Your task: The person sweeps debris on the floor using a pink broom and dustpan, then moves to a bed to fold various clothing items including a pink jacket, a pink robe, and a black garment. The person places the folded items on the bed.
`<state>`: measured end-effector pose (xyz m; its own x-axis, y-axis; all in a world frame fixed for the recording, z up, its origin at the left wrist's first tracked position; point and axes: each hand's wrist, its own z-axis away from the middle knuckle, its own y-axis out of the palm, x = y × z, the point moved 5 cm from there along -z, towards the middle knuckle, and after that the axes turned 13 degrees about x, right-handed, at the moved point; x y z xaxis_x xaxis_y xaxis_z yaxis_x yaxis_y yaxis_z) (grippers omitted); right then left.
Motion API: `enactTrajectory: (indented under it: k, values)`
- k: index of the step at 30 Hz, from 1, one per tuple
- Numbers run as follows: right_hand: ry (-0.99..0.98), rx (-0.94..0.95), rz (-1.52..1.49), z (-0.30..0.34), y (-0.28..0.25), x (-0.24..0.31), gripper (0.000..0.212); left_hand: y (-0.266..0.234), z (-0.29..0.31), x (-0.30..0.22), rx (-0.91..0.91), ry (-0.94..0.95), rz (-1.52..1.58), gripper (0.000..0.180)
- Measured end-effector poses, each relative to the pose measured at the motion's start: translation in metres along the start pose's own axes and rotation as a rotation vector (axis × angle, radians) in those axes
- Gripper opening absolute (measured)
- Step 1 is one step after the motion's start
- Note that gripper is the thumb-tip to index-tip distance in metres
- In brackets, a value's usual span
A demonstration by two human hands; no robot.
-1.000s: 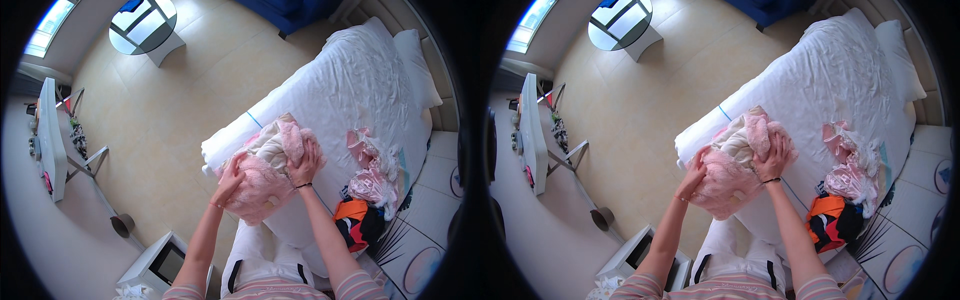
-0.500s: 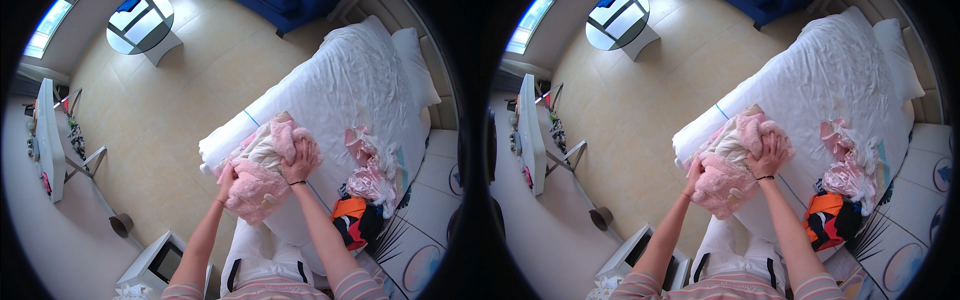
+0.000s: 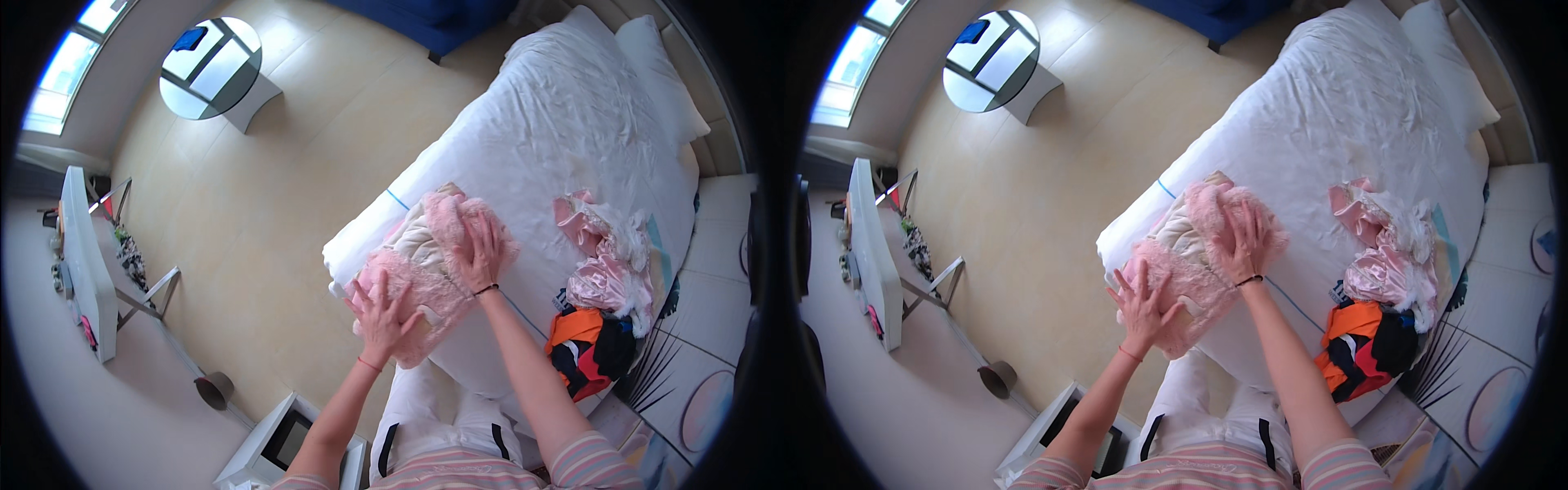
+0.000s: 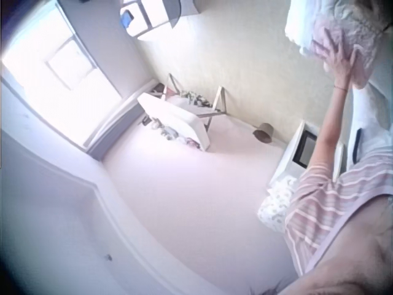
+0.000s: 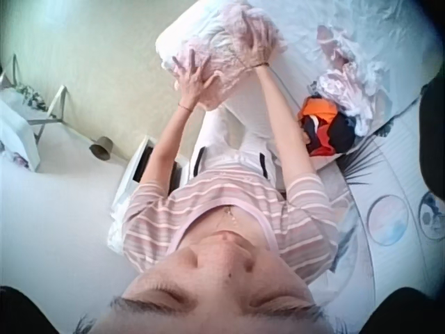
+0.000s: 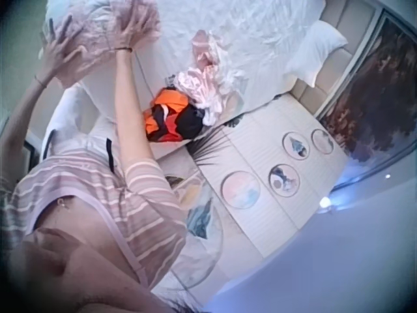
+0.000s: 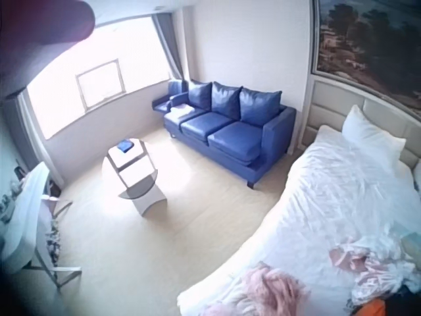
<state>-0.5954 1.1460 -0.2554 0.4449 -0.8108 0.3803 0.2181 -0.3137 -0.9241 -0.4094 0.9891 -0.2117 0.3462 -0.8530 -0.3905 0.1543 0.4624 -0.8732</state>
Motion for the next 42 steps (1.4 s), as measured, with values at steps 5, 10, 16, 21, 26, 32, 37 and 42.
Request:
enactTrajectory:
  k: [5,10,16,21,26,32,37,42]
  values:
    - [-0.178,0.159,0.13,0.014,0.016,-0.026,0.07,0.071,-0.026,0.047,-0.016,0.035,0.053,0.059]
    - [-0.128,0.175,0.177,-0.001,0.047,-0.038,0.071,0.108,-0.045,0.059,-0.102,0.098,0.086,0.062]
    - [-0.196,0.132,0.021,-0.016,0.022,-0.028,0.079,0.067,-0.037,0.042,-0.114,0.073,0.059,0.067]
    - [-0.148,0.192,0.067,0.0,-0.003,-0.014,0.072,0.03,0.0,0.016,-0.224,0.193,0.035,0.062]
    - [-0.064,-0.018,-0.259,0.049,-0.034,-0.002,0.058,0.041,0.008,-0.033,0.095,0.327,-0.197,0.06]
    - [0.113,-0.191,-0.357,0.16,-0.098,-0.05,0.049,0.069,0.001,-0.019,0.085,0.298,-0.221,0.063]
    - [0.563,-0.589,-0.259,0.241,-0.131,-0.244,0.039,0.049,0.015,-0.048,0.087,0.301,-0.269,0.067]
    - [1.114,-0.58,0.168,0.257,-0.193,-0.385,0.045,0.042,0.028,-0.051,0.071,0.272,-0.292,0.069]
